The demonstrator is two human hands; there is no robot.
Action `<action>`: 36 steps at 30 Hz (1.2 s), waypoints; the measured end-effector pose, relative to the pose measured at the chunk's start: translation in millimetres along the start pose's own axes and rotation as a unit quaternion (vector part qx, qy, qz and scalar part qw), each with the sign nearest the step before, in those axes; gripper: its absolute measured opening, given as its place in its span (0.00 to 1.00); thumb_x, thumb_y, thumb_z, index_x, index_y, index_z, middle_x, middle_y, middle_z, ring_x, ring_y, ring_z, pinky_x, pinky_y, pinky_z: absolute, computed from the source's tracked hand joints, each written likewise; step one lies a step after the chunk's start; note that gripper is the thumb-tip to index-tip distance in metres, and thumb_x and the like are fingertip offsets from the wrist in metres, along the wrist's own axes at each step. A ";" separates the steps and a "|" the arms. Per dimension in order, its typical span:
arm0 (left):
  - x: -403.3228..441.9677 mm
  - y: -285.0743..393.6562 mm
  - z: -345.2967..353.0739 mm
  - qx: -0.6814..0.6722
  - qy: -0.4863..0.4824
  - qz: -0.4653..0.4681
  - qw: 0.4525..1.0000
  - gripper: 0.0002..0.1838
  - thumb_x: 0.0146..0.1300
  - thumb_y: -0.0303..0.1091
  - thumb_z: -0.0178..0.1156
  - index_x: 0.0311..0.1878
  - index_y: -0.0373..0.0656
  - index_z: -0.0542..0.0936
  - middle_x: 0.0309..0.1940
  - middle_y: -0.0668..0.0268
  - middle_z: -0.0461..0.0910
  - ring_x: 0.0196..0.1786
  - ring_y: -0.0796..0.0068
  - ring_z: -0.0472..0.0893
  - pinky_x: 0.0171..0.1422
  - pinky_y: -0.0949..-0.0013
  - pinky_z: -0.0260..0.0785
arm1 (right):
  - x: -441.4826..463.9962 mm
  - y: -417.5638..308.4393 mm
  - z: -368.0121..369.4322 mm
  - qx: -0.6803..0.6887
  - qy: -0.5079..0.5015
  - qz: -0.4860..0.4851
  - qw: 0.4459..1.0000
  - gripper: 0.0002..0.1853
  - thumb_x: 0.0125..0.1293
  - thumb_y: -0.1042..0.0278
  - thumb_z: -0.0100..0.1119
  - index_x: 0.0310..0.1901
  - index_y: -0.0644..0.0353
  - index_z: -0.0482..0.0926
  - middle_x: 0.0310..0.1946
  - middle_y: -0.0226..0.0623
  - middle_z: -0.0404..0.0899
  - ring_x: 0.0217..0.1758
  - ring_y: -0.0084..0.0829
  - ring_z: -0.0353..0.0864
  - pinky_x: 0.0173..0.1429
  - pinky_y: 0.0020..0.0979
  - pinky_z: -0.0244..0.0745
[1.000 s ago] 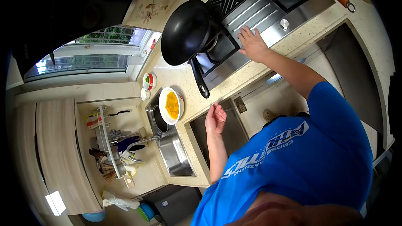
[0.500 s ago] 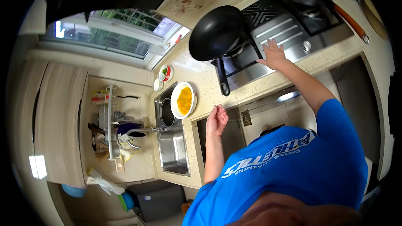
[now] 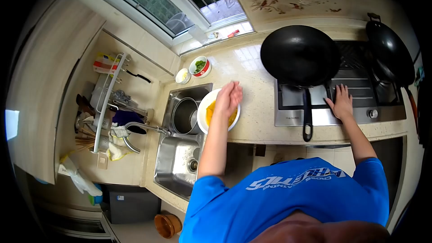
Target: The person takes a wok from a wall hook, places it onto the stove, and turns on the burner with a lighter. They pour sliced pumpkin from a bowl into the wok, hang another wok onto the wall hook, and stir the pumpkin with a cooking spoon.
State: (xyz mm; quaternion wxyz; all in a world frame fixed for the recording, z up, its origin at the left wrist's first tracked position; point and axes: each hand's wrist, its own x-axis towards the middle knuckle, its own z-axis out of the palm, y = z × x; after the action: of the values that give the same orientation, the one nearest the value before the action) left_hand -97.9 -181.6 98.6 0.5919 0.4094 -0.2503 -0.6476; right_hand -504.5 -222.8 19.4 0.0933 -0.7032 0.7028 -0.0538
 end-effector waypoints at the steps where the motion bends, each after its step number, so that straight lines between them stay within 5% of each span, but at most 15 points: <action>1: 19.5 12.1 -6.6 0.014 -0.011 0.006 1.000 0.11 0.65 0.36 0.45 0.41 0.39 0.72 0.28 0.65 0.77 0.25 0.77 0.76 0.29 0.75 0.72 | -1.7 -3.5 -2.2 -0.015 -0.007 0.005 1.000 0.41 0.56 0.39 0.46 0.63 0.62 0.53 0.66 0.43 0.47 0.70 0.39 0.41 0.68 0.46 0.43; 5: 104.0 50.0 -24.9 0.063 -0.020 0.022 0.998 0.09 0.64 0.35 0.46 0.40 0.40 0.72 0.28 0.65 0.77 0.24 0.78 0.75 0.27 0.77 0.71 | -3.2 -8.9 0.9 -0.035 0.038 -0.009 0.999 0.41 0.54 0.39 0.49 0.62 0.62 0.55 0.65 0.44 0.49 0.69 0.42 0.43 0.66 0.47 0.46; 12: 254.4 56.4 -60.9 0.356 0.122 0.044 0.925 0.11 0.56 0.35 0.53 0.40 0.41 0.75 0.30 0.65 0.78 0.29 0.75 0.78 0.31 0.71 0.71 | 1.9 -8.8 9.3 0.004 0.101 -0.035 0.994 0.42 0.49 0.44 0.57 0.60 0.63 0.56 0.63 0.45 0.51 0.68 0.46 0.46 0.66 0.44 0.47; 14: 298.9 54.1 -70.6 0.613 0.139 0.197 0.753 0.12 0.55 0.31 0.50 0.42 0.42 0.75 0.35 0.58 0.78 0.37 0.59 0.78 0.39 0.63 0.71 | 3.9 -8.3 10.4 0.003 0.088 -0.027 0.996 0.44 0.47 0.44 0.58 0.61 0.63 0.54 0.63 0.48 0.50 0.68 0.47 0.46 0.66 0.44 0.46; 18: 341.0 65.1 -52.4 0.649 0.145 0.220 0.714 0.16 0.55 0.26 0.47 0.48 0.43 0.73 0.44 0.53 0.74 0.50 0.54 0.73 0.52 0.60 0.66 | 6.6 -3.6 13.9 0.017 0.100 -0.061 0.993 0.47 0.46 0.44 0.58 0.62 0.63 0.51 0.64 0.51 0.48 0.67 0.50 0.46 0.66 0.44 0.46; 21: 359.7 68.6 -42.9 0.737 0.164 0.235 0.613 0.14 0.56 0.26 0.48 0.47 0.45 0.72 0.47 0.58 0.70 0.53 0.59 0.69 0.52 0.61 0.66 | 10.0 1.1 14.8 0.020 0.151 -0.137 0.979 0.44 0.48 0.42 0.55 0.61 0.62 0.54 0.61 0.55 0.52 0.64 0.54 0.51 0.62 0.46 0.51; 26: 389.6 55.2 -63.8 0.771 0.162 0.221 0.575 0.14 0.53 0.25 0.50 0.45 0.48 0.72 0.46 0.63 0.68 0.52 0.60 0.68 0.51 0.59 0.66 | 5.2 -7.8 7.2 0.060 0.174 -0.139 0.973 0.41 0.44 0.50 0.61 0.58 0.62 0.58 0.58 0.55 0.56 0.61 0.54 0.55 0.62 0.44 0.53; 29: 386.9 54.1 -69.8 0.795 0.170 0.239 0.531 0.12 0.55 0.28 0.50 0.44 0.50 0.73 0.44 0.66 0.70 0.51 0.64 0.69 0.49 0.61 0.68 | -8.7 -11.4 -6.1 0.043 0.133 -0.088 0.986 0.38 0.41 0.56 0.64 0.55 0.64 0.62 0.56 0.54 0.58 0.59 0.54 0.57 0.61 0.41 0.55; 31: 385.5 58.3 -70.2 0.803 0.170 0.250 0.514 0.12 0.56 0.31 0.51 0.44 0.50 0.73 0.42 0.67 0.71 0.50 0.66 0.70 0.47 0.61 0.68 | -16.8 -9.7 -16.8 -0.009 -0.007 0.013 1.000 0.34 0.39 0.60 0.65 0.50 0.66 0.65 0.55 0.55 0.58 0.57 0.53 0.58 0.60 0.41 0.57; 33: 389.3 62.3 -72.4 0.839 0.154 0.242 0.463 0.09 0.59 0.33 0.49 0.44 0.50 0.73 0.42 0.68 0.73 0.47 0.67 0.73 0.44 0.64 0.70 | -22.0 17.0 -1.6 -0.079 0.042 -0.009 0.996 0.28 0.39 0.60 0.65 0.44 0.63 0.70 0.51 0.53 0.64 0.51 0.50 0.65 0.54 0.40 0.64; 35: 392.7 66.5 -79.0 0.816 0.163 0.232 0.504 0.08 0.60 0.33 0.48 0.42 0.48 0.73 0.42 0.64 0.73 0.45 0.65 0.74 0.44 0.63 0.70 | -22.8 9.6 -11.5 -0.015 -0.083 0.018 0.996 0.21 0.38 0.63 0.66 0.36 0.60 0.75 0.39 0.45 0.72 0.47 0.45 0.69 0.51 0.38 0.67; 36: 396.2 69.5 -78.1 0.795 0.171 0.218 0.540 0.08 0.61 0.33 0.47 0.40 0.45 0.73 0.42 0.61 0.73 0.44 0.64 0.76 0.44 0.62 0.70 | -24.2 16.5 -3.4 -0.044 -0.016 -0.013 0.999 0.17 0.38 0.61 0.66 0.32 0.58 0.77 0.32 0.42 0.75 0.43 0.43 0.72 0.48 0.38 0.70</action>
State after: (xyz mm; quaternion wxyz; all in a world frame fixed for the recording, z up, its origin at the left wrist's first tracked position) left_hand 19.9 -566.0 20.0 0.1782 0.7478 -0.6377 0.0485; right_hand -521.5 -198.8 20.7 0.0725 -0.7163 0.6939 -0.0131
